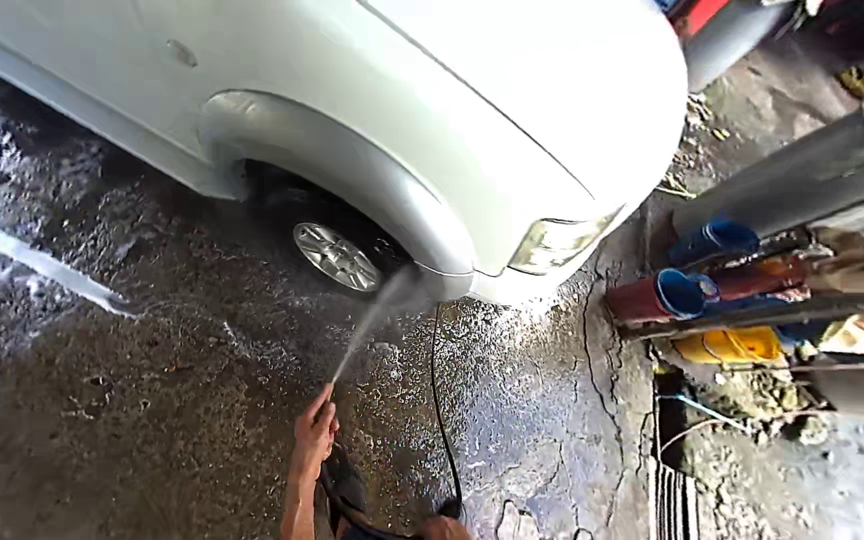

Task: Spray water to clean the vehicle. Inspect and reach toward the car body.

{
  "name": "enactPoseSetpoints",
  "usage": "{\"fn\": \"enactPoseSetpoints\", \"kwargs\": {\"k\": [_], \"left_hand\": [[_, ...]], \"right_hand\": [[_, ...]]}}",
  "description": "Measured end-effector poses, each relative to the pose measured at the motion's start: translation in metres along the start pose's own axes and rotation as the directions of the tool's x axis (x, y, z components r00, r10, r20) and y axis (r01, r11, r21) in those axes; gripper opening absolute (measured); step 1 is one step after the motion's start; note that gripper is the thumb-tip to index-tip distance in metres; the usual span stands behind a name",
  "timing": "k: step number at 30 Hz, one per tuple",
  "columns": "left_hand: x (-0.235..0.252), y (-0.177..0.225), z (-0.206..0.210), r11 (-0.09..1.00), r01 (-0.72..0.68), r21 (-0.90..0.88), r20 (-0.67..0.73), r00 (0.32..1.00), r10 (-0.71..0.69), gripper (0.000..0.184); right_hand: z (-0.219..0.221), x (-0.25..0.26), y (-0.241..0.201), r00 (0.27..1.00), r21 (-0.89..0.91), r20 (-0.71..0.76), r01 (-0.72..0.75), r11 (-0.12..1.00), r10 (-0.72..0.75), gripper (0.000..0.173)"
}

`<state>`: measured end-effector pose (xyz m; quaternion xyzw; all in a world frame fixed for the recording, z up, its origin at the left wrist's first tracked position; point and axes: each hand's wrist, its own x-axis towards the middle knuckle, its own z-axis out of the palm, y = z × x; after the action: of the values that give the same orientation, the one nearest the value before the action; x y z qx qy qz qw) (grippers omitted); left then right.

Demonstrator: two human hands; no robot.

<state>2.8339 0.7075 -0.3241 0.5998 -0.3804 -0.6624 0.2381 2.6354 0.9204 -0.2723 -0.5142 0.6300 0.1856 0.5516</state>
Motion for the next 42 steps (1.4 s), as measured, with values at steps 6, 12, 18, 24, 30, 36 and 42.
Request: {"fn": "enactPoseSetpoints", "kwargs": {"k": [6,12,18,24,30,36,42], "left_hand": [[-0.027,-0.035,0.140,0.984,0.146,0.104,-0.023,0.989,-0.144,0.046],[-0.100,-0.038,0.332,0.999,0.036,-0.019,-0.025,0.999,-0.036,0.047],[-0.141,-0.051,0.479,0.996,0.051,-0.074,-0.003,0.999,-0.052,0.046],[-0.128,-0.045,0.593,0.985,0.131,-0.114,-0.069,0.988,-0.139,0.043],[-0.069,-0.013,0.722,0.983,0.115,-0.143,-0.063,0.990,-0.125,0.039],[-0.017,0.089,0.864,0.967,0.092,-0.236,-0.033,0.994,-0.102,0.039],[0.048,0.173,0.984,0.926,0.101,-0.364,-0.044,0.991,-0.125,0.021]], "right_hand": [[-0.014,-0.059,0.147,0.981,0.107,-0.194,0.006,0.994,0.015,0.027],[0.031,-0.138,0.311,0.894,0.377,-0.422,0.024,0.926,0.148,0.028],[0.033,-0.203,0.445,0.749,0.499,-0.628,0.183,0.847,0.209,0.021],[-0.047,-0.225,0.545,0.701,0.489,-0.672,0.180,0.854,0.237,0.021],[-0.157,-0.242,0.643,0.770,0.503,-0.584,0.093,0.859,0.258,0.023],[-0.324,-0.279,0.736,0.751,0.435,-0.612,0.057,0.899,0.248,0.022],[-0.478,-0.291,0.806,0.603,0.347,-0.768,0.110,0.931,0.215,0.020]]}}
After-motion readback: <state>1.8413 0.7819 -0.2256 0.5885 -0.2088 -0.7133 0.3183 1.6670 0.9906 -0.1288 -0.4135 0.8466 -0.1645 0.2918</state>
